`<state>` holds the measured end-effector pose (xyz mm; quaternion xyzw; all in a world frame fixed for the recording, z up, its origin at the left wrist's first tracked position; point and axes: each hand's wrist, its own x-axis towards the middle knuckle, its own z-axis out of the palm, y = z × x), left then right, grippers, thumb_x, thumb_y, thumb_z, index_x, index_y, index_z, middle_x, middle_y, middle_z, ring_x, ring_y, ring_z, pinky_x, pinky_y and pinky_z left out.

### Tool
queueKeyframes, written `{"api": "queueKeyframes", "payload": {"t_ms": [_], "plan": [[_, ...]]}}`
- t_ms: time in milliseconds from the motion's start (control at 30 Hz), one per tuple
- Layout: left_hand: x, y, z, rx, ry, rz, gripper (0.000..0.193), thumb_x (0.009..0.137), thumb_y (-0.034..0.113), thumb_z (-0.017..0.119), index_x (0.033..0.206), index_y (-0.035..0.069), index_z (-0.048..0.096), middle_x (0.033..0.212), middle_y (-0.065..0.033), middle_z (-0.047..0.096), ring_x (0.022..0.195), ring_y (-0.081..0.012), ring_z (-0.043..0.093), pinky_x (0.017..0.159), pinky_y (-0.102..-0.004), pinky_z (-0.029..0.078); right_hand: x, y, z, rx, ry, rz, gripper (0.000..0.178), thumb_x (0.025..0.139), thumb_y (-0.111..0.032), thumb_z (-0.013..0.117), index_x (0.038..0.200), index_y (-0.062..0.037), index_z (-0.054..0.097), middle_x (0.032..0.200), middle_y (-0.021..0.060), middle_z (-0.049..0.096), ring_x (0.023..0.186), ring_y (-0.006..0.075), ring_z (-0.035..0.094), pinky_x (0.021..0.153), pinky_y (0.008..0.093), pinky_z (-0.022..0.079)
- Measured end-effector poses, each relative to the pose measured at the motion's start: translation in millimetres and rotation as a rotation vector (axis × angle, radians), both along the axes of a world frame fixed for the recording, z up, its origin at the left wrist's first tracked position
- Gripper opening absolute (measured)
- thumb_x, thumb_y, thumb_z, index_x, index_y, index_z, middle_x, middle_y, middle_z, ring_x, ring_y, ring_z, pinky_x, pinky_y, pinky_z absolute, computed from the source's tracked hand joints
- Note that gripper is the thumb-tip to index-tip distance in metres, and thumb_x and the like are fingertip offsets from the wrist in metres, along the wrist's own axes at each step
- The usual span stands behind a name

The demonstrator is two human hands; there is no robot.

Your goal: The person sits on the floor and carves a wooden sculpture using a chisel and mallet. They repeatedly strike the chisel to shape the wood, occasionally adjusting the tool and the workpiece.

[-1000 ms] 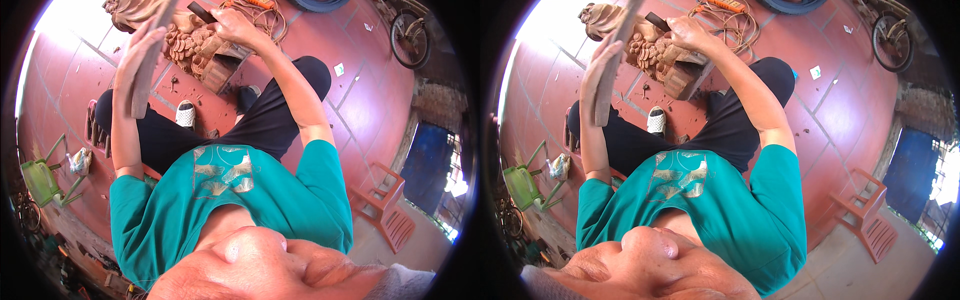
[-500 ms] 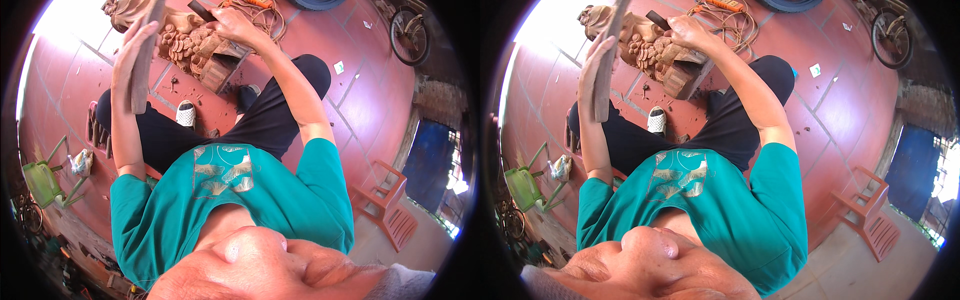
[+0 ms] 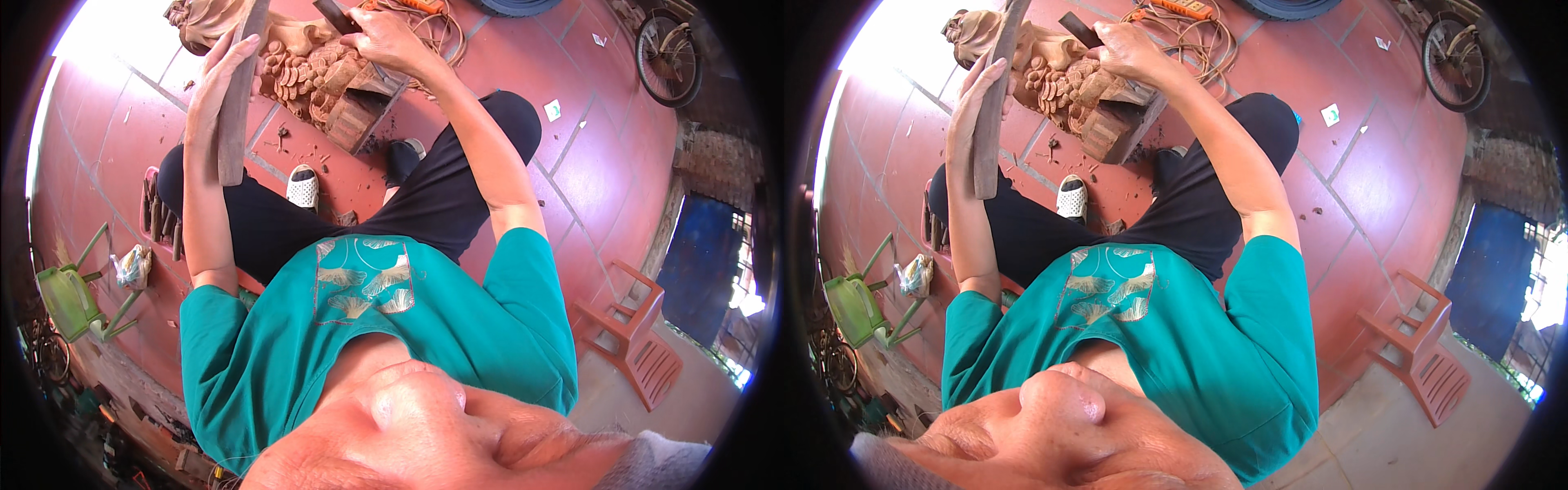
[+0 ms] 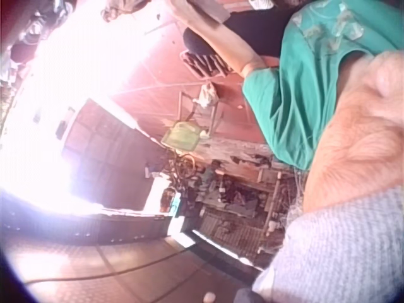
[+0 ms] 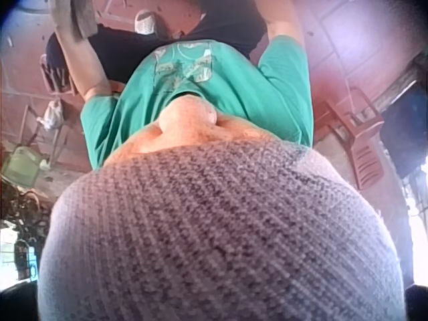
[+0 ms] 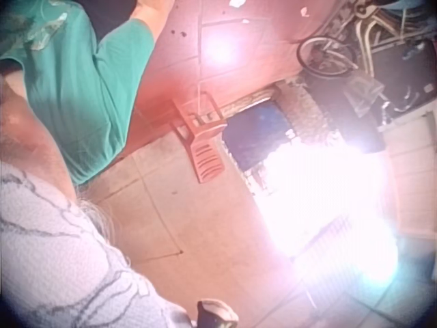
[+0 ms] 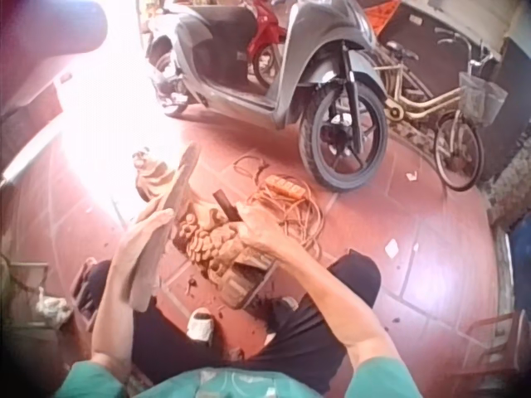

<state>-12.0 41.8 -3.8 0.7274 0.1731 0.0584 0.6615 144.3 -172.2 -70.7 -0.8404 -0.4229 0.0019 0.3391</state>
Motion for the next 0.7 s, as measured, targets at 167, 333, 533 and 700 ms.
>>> {"api": "queueKeyframes", "payload": {"t_ms": [167,333,533,700], "plan": [[1,11,-6,-0.06,-0.016,-0.018,0.047,0.093,0.039,0.068,0.131,0.011,0.061,0.075,-0.0009,0.061,0.056,-0.0069,0.056,0.052,-0.0226,0.045,3,-26,18,0.061,0.097,0.046,0.044,0.088,-0.031,0.072,0.121,-0.0031,0.061,0.099,0.0194,0.072,0.094,0.0305,0.07,0.081,0.0411,0.052],[-3,6,-1,-0.058,-0.038,0.002,0.052,0.092,0.039,0.069,0.135,0.013,0.059,0.075,-0.0013,0.061,0.056,-0.0075,0.056,0.051,-0.0228,0.044,-8,-39,36,0.109,0.203,0.021,0.038,0.089,-0.028,0.074,0.116,-0.003,0.064,0.092,0.0132,0.071,0.08,0.02,0.068,0.076,0.0347,0.052],[-1,3,3,-0.059,-0.023,0.023,0.051,0.092,0.038,0.069,0.134,0.012,0.06,0.075,-0.0016,0.061,0.056,-0.0081,0.057,0.051,-0.0234,0.044,26,-70,84,0.878,0.583,-0.162,0.021,0.1,-0.006,0.057,0.12,0.0013,0.056,0.088,0.0092,0.067,0.077,0.0154,0.067,0.07,0.0302,0.057],[0,1,2,-0.042,-0.011,0.014,0.051,0.092,0.037,0.068,0.135,0.012,0.059,0.075,-0.0015,0.061,0.056,-0.0079,0.057,0.052,-0.0233,0.044,30,-68,68,0.796,0.576,-0.179,0.022,0.099,-0.005,0.059,0.119,0.0029,0.057,0.092,0.0094,0.069,0.079,0.0145,0.066,0.074,0.0286,0.055]]}}
